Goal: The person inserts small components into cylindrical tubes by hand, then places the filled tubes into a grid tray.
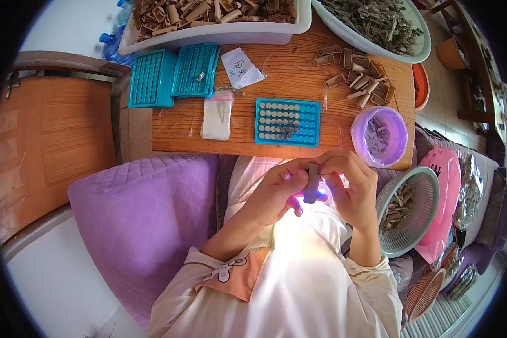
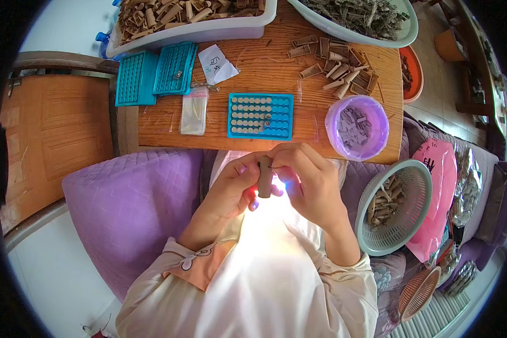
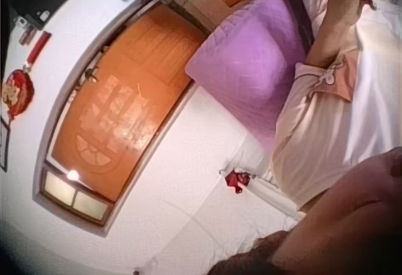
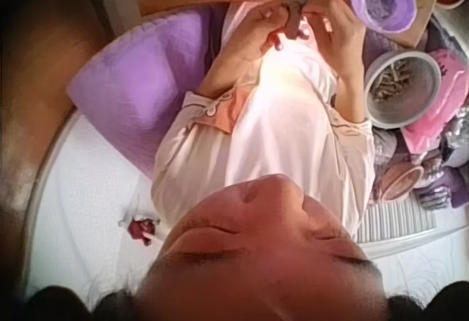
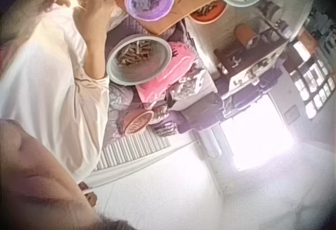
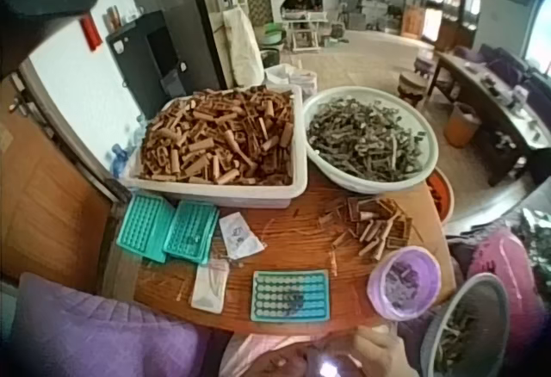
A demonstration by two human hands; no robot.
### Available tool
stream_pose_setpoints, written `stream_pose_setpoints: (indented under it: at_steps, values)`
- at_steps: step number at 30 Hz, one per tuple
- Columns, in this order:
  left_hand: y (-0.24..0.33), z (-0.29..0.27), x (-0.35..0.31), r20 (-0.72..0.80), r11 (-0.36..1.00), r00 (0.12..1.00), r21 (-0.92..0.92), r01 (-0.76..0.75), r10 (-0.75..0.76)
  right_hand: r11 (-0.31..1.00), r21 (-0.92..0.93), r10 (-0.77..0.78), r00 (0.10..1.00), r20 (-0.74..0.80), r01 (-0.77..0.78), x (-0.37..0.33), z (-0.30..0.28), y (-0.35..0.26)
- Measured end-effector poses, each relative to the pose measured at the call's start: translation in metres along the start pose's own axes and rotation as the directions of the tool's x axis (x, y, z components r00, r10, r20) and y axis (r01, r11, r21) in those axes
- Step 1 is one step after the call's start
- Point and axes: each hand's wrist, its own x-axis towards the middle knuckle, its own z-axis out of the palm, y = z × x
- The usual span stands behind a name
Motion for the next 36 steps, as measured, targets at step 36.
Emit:
stream_pose_setpoints:
  at_steps: [36]
  values:
    - [0.009,-0.001,-0.012,0.044,0.985,0.998,0.166,-0.045,0.039,0.987,0.159,0.046,0.990,-0.131,-0.025,-0.014,0.016,-0.008]
